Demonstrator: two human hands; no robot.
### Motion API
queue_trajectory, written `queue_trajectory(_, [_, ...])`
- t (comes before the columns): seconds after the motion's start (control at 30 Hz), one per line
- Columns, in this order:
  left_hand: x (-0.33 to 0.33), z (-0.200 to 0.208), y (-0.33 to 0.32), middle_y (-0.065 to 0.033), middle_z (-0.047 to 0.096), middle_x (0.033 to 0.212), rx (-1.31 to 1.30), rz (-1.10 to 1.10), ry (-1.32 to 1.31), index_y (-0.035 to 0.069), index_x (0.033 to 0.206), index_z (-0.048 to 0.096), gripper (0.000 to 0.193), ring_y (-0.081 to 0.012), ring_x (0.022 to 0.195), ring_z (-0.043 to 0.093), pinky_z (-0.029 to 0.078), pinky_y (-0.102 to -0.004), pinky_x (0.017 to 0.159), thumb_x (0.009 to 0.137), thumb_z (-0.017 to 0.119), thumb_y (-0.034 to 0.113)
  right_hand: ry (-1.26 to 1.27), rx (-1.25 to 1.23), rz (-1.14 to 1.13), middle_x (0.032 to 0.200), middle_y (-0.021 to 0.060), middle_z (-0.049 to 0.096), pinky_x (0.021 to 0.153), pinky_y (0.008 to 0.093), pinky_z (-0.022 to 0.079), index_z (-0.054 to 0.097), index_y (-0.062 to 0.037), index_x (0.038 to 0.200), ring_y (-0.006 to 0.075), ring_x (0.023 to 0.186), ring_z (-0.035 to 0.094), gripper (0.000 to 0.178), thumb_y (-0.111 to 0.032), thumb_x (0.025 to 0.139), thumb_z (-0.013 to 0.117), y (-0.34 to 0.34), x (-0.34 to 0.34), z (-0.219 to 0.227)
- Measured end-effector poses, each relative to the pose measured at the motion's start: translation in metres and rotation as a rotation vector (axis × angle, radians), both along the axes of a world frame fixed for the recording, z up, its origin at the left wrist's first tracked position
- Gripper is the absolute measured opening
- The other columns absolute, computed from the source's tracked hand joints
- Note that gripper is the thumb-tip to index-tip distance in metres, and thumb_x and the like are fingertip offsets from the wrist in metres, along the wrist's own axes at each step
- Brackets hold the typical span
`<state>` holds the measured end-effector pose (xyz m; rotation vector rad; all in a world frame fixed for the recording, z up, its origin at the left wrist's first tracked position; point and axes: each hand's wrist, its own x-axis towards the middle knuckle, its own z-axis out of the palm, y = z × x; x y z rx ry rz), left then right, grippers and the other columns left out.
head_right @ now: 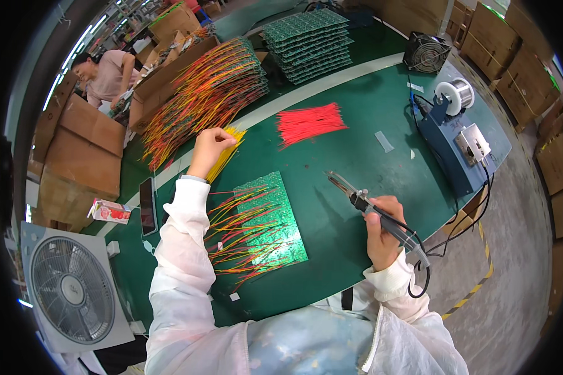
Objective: The person solders wires onto a circuit board using a soldering iron, picking up individual wires from the table and attaching them to the board.
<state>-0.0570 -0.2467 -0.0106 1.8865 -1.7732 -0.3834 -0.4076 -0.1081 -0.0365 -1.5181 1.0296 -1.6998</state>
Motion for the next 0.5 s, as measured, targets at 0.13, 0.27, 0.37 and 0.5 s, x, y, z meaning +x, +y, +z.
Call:
queue_trajectory(0.13, [0.009, -0.01, -0.001, -0.0069, 0.062, 0.067, -0.091, -0.02, 0.367, 0.003, 0.082, 0.058, 0.008, -0.0158, 0.06, 0.06, 0.047, -0.0296, 0.057, 0.079, 0.061, 0.01, 0.027, 0.028, 0.0, 0.087, 0.0075, 0.05, 0.063, 0.0242, 0.041, 0.049, -0.0021, 0.099, 0.0119, 0.068, 0.05, 0.025, -0.025, 0.09, 0.054, 0.002, 0.0, 0.0])
queue_trajectory(0.27, [0.001, -0.007, 0.007, -0.0069, 0.059, 0.064, -0.085, -0.013, 0.293, 0.003, 0.087, 0.054, 0.009, -0.0169, 0.057, 0.057, 0.045, -0.0305, 0.056, 0.085, 0.054, 0.012, 0.001, 0.02, -0.003, 0.086, 0.0076, 0.051, 0.061, 0.0238, 0.04, 0.051, -0.0019, 0.1, 0.0115, 0.067, 0.05, 0.025, -0.023, 0.089, 0.056, 0.001, 0.0, -0.002])
queue_trajectory(0.37, [0.006, -0.014, 0.008, -0.009, 0.058, 0.065, -0.112, -0.011, 0.216, 0.002, 0.088, 0.054, 0.011, -0.0208, 0.06, 0.057, 0.044, -0.0329, 0.058, 0.087, 0.05, 0.013, -0.006, 0.027, 0.005, 0.086, 0.0076, 0.05, 0.06, 0.0241, 0.04, 0.051, -0.0015, 0.1, 0.0118, 0.067, 0.049, 0.026, -0.025, 0.089, 0.056, 0.001, 0.001, -0.002])
queue_trajectory(0.5, [0.006, -0.016, 0.013, -0.0098, 0.059, 0.07, -0.113, -0.027, 0.251, 0.001, 0.093, 0.052, 0.012, -0.0226, 0.067, 0.059, 0.045, -0.0346, 0.063, 0.087, 0.043, 0.007, -0.007, 0.031, 0.002, 0.086, 0.0077, 0.049, 0.06, 0.0243, 0.04, 0.05, -0.0013, 0.099, 0.0125, 0.068, 0.049, 0.026, -0.025, 0.09, 0.055, -0.001, 0.001, -0.001])
